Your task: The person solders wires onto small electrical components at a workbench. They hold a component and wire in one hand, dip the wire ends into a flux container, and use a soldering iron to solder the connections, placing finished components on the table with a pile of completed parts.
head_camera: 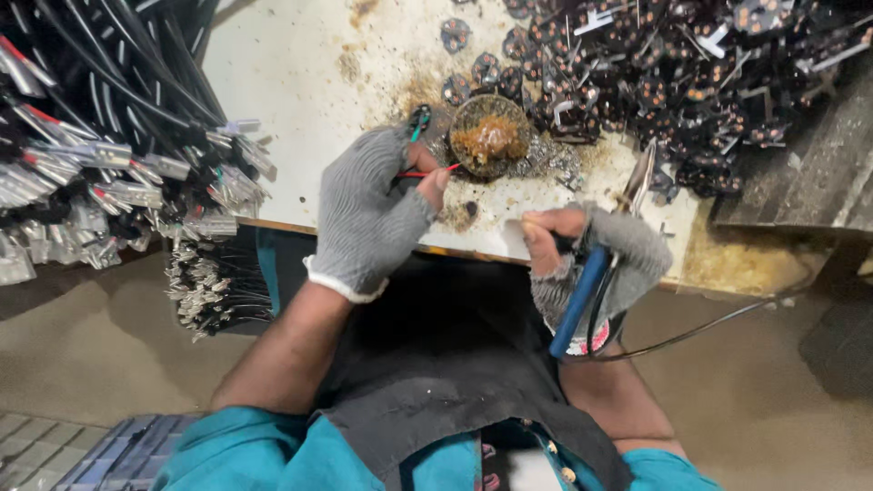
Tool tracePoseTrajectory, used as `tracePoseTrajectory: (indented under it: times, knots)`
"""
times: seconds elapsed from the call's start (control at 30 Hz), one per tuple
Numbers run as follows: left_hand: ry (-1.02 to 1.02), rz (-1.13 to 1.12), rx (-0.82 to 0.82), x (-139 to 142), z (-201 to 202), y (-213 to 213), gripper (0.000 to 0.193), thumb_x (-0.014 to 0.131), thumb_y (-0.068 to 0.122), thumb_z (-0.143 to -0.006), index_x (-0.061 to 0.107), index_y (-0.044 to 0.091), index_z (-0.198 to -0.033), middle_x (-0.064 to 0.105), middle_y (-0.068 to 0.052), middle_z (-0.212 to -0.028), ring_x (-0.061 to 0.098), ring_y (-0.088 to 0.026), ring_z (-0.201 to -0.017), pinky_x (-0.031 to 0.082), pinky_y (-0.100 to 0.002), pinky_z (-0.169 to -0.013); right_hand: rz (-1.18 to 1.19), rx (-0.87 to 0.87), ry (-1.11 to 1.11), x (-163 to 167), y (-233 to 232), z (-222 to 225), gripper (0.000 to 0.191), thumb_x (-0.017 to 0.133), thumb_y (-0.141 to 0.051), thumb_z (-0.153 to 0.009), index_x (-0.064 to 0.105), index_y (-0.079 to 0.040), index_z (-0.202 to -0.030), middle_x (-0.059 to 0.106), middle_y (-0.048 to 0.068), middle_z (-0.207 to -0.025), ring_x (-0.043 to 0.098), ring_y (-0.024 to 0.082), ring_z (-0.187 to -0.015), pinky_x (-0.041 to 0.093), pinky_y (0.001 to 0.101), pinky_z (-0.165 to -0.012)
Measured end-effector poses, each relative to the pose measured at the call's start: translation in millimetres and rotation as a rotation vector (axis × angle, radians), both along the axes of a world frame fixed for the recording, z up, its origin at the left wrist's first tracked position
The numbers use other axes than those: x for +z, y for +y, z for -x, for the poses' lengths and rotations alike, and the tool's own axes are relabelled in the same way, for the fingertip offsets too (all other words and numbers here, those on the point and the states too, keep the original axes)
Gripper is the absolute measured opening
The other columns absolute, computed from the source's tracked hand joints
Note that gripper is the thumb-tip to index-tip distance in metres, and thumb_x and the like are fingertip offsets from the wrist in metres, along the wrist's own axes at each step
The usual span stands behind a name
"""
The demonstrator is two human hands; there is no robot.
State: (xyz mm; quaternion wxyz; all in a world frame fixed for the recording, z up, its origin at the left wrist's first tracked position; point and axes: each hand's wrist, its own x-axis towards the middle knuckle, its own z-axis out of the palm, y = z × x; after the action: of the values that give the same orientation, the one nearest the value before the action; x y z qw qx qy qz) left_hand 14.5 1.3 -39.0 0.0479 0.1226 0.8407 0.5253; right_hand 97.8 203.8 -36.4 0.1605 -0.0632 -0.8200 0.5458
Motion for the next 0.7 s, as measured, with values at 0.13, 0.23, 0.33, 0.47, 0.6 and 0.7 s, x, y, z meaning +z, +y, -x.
tracePoseTrajectory:
  times: [0.13,0.23,0.33,0.47,0.6,0.7]
  knots:
    - [0.017,0.06,-0.004,-11,14,7,0.014,0.078,0.018,-0.089,0.067,0.01,-0.088,0.063,-0.008,-0.083,0.066,-0.027,-0.076,0.052,-0.037,-0.07,-0.125,0.038,-0.107,2,1,6,0.01,0.082,-0.008,-0.097,0.077,0.0,-0.096,0.075,0.009,-0.088,0.074,0.018,-0.077,0.057,0.0277,-0.075]
    - [0.02,0.077,0.008,-14,15,12,0.016,0.079,0.02,-0.09,0.066,0.01,-0.089,0.064,-0.007,-0.083,0.066,-0.026,-0.076,0.052,-0.037,-0.071,-0.033,0.025,-0.116,1,1,5,0.01,0.081,-0.009,-0.101,0.076,-0.001,-0.102,0.076,0.011,-0.089,0.074,0.019,-0.082,0.057,0.0273,-0.079]
    - [0.064,0.13,0.019,-13,17,15,0.018,0.08,0.02,-0.088,0.065,0.011,-0.088,0.064,-0.007,-0.084,0.066,-0.027,-0.077,0.052,-0.038,-0.071,-0.077,0.019,-0.098,-1,2,7,0.008,0.081,-0.007,-0.098,0.076,-0.001,-0.098,0.075,0.011,-0.089,0.072,0.018,-0.077,0.056,0.0273,-0.074]
    - [-0.007,0.115,0.051,-10,17,18,0.018,0.081,0.021,-0.088,0.066,0.012,-0.088,0.065,-0.006,-0.082,0.067,-0.025,-0.073,0.053,-0.037,-0.069,-0.084,0.046,-0.03,0,2,14,0.012,0.08,-0.008,-0.095,0.07,-0.002,-0.094,0.076,0.011,-0.089,0.073,0.019,-0.08,0.057,0.0284,-0.075]
    - [0.104,0.129,0.064,-12,11,19,0.018,0.082,0.021,-0.09,0.066,0.011,-0.091,0.067,-0.007,-0.086,0.069,-0.026,-0.078,0.054,-0.037,-0.072,-0.064,0.056,-0.051,4,1,10,0.011,0.079,-0.007,-0.095,0.07,-0.001,-0.094,0.076,0.011,-0.09,0.074,0.019,-0.083,0.058,0.0297,-0.076]
    - [0.054,0.093,0.063,-14,6,15,0.018,0.081,0.02,-0.089,0.066,0.011,-0.089,0.067,-0.006,-0.084,0.069,-0.025,-0.077,0.054,-0.036,-0.07,-0.025,0.063,-0.03,4,0,3,0.014,0.08,-0.006,-0.097,0.066,-0.001,-0.097,0.076,0.01,-0.094,0.075,0.019,-0.086,0.059,0.0306,-0.081]
